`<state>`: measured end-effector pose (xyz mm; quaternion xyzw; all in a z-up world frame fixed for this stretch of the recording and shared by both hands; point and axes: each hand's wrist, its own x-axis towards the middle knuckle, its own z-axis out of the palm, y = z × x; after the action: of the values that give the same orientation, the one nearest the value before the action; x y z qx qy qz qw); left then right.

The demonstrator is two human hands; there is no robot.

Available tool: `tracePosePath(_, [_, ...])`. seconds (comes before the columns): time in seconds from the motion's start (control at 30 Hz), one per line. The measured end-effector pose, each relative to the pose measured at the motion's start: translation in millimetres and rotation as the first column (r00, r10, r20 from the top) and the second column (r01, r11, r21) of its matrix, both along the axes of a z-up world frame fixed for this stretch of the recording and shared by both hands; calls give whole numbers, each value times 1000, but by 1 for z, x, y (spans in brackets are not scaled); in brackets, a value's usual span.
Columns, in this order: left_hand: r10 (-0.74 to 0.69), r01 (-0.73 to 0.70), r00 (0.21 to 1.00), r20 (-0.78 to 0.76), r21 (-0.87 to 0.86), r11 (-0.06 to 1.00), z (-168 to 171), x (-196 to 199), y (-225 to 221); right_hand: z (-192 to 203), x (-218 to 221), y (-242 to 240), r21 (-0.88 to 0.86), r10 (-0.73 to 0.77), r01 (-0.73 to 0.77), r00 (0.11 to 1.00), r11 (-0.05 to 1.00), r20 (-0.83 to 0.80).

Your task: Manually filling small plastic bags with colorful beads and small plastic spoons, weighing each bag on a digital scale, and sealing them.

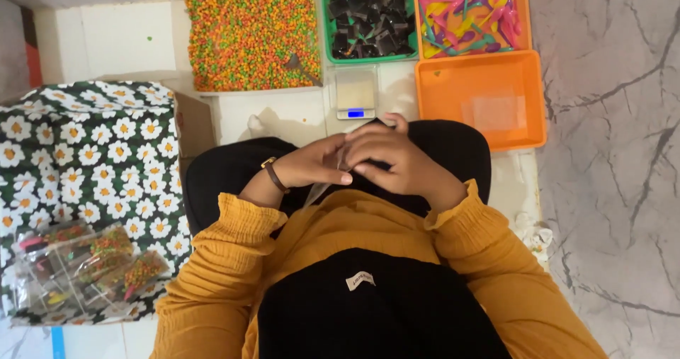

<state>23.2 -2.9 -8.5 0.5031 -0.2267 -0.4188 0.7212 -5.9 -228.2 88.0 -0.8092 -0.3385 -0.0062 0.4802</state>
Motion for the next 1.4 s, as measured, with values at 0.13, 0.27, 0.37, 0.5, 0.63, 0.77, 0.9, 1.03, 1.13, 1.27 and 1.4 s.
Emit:
tracePosePath(0.13, [180,-195,972,150,93,976,-14,41,7,-44,50,-47,90,-154,156,988,984,-25])
tracePosePath(0.27, [529,-595,765,367,88,799,-47,69,18,-121,98,-117,-170,-498,486,867,857,-29])
tracePosePath(0.37, [596,-700,659,459,86,709,-69,80,31,-189,125,-172,-504,-666,524,731,687,-148])
tracePosePath(0.5, [627,-735,643,440,124,667,-84,90,36,-264,151,-225,-791,-785,368,581,489,-215])
tracePosePath(0.63, [628,-728,670,395,186,660,-101,92,33,-287,175,-235,-799,-820,423,553,428,-147])
tracePosePath(0.77, [610,-705,707,359,290,647,-106,93,33,-326,202,-253,-819,-822,445,566,362,-56])
tracePosePath(0.9, [612,-686,728,311,339,644,-103,94,32,-327,220,-260,-874,-777,325,623,361,-89])
tracePosePath(1.03, [616,-687,727,304,338,643,-107,93,32,-347,221,-289,-834,-701,415,711,363,49])
tracePosePath(1.13, [618,-706,708,340,318,633,-100,92,28,-300,212,-274,-712,-616,628,706,315,350])
tracePosePath(1.27, [530,-740,643,552,270,616,-83,96,23,-237,202,-231,-288,-811,782,585,552,35])
tracePosePath(1.4, [481,-735,573,663,157,659,-66,98,16,-181,182,-164,6,-768,774,628,634,121])
